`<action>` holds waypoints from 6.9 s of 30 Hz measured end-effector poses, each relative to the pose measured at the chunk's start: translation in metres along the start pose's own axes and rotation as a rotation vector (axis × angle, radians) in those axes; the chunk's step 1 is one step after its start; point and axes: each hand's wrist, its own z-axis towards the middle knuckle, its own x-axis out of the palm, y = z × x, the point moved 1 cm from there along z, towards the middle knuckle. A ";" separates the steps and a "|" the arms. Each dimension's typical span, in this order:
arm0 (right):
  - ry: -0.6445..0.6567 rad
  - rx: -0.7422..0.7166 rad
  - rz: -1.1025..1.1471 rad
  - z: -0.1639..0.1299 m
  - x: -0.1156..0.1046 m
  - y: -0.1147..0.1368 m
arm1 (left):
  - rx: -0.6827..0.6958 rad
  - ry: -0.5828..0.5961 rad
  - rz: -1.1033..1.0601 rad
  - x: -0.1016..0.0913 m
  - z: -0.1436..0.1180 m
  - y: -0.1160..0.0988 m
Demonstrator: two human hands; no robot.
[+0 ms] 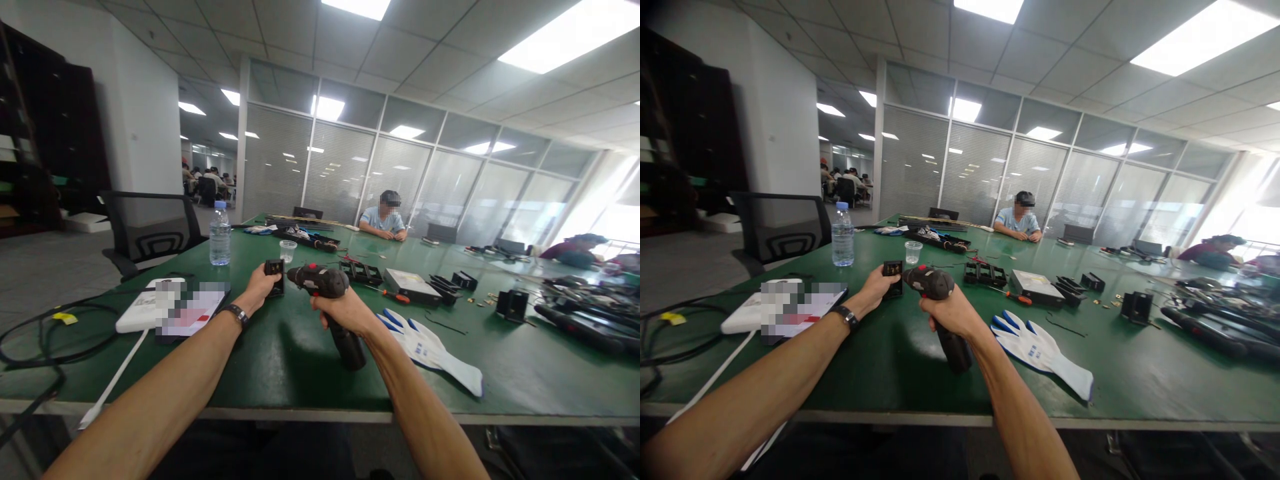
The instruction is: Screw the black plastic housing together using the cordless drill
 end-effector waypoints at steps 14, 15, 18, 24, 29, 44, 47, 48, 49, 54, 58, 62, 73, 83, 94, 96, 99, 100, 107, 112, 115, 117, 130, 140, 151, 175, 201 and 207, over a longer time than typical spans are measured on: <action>0.005 -0.013 0.018 0.000 0.000 0.000 | 0.013 -0.008 -0.006 0.000 0.001 0.002; 0.006 -0.014 0.020 0.000 0.000 -0.001 | 0.013 -0.009 0.002 0.000 0.001 0.002; 0.012 -0.016 0.013 0.001 0.000 -0.002 | 0.009 -0.014 0.017 0.000 0.001 0.001; 0.026 -0.007 -0.016 0.000 -0.001 -0.002 | -0.001 -0.017 0.010 0.000 0.001 0.000; 0.032 -0.017 -0.011 0.000 -0.001 -0.003 | -0.002 -0.013 -0.021 0.001 -0.001 -0.001; 0.014 -0.010 0.023 -0.001 0.000 -0.002 | -0.016 -0.027 -0.008 0.002 -0.001 -0.002; 0.006 -0.018 0.007 0.000 -0.001 -0.005 | -0.013 -0.027 -0.009 0.002 -0.001 -0.002; 0.005 -0.017 0.001 0.001 -0.001 -0.006 | -0.009 -0.026 -0.008 0.002 -0.001 -0.002; 0.004 -0.014 -0.005 0.001 -0.002 -0.007 | -0.005 -0.026 -0.006 0.001 -0.001 -0.002; 0.009 -0.014 -0.018 0.002 -0.002 -0.008 | 0.008 -0.026 0.002 0.002 0.000 -0.001; 0.012 -0.018 -0.029 0.001 -0.001 -0.007 | 0.008 -0.026 -0.006 0.002 0.000 -0.001; 0.012 -0.016 -0.018 0.002 -0.001 -0.008 | -0.005 -0.027 -0.005 0.002 0.000 -0.001; 0.004 -0.002 0.017 0.002 0.000 -0.009 | -0.006 -0.015 -0.001 0.002 -0.002 -0.003; 0.015 -0.011 0.001 -0.001 0.000 -0.004 | -0.014 -0.026 -0.010 0.002 -0.002 -0.004; 0.021 -0.022 -0.013 0.000 0.000 -0.003 | 0.008 -0.026 0.008 0.001 0.002 0.002; 0.022 -0.033 -0.012 -0.001 0.000 -0.002 | 0.007 -0.024 0.000 0.001 0.001 0.001; 0.024 -0.034 -0.003 -0.001 0.000 -0.002 | -0.005 -0.024 -0.011 0.002 0.000 -0.001; 0.025 -0.030 -0.002 -0.001 0.000 -0.003 | -0.010 -0.027 -0.011 0.002 0.000 -0.001; 0.039 -0.032 -0.013 0.001 -0.001 -0.005 | -0.018 -0.025 -0.027 0.002 0.000 -0.002; 0.037 -0.030 0.005 0.001 -0.001 -0.004 | -0.020 -0.026 -0.025 0.003 -0.001 -0.002; 0.041 -0.034 -0.019 0.000 -0.001 -0.002 | -0.025 -0.032 -0.026 0.003 -0.001 -0.003; 0.041 -0.040 -0.025 -0.001 -0.001 -0.001 | -0.027 -0.035 -0.029 0.003 -0.002 -0.003; 0.041 -0.046 -0.015 0.001 0.000 -0.004 | -0.008 -0.021 -0.032 0.003 0.000 -0.001; 0.044 -0.057 -0.024 0.000 0.000 -0.001 | -0.024 -0.036 -0.016 0.003 0.000 -0.001; 0.034 -0.024 -0.032 -0.001 0.000 -0.002 | -0.003 -0.024 -0.002 0.002 0.003 0.002; 0.033 -0.014 -0.040 0.002 0.000 -0.008 | -0.006 -0.025 -0.016 0.001 0.004 0.004; 0.028 -0.041 0.020 -0.001 -0.001 -0.004 | -0.010 -0.038 -0.033 0.001 0.003 -0.001; 0.028 -0.087 0.020 0.000 0.000 -0.006 | -0.012 -0.030 -0.020 0.001 0.001 -0.002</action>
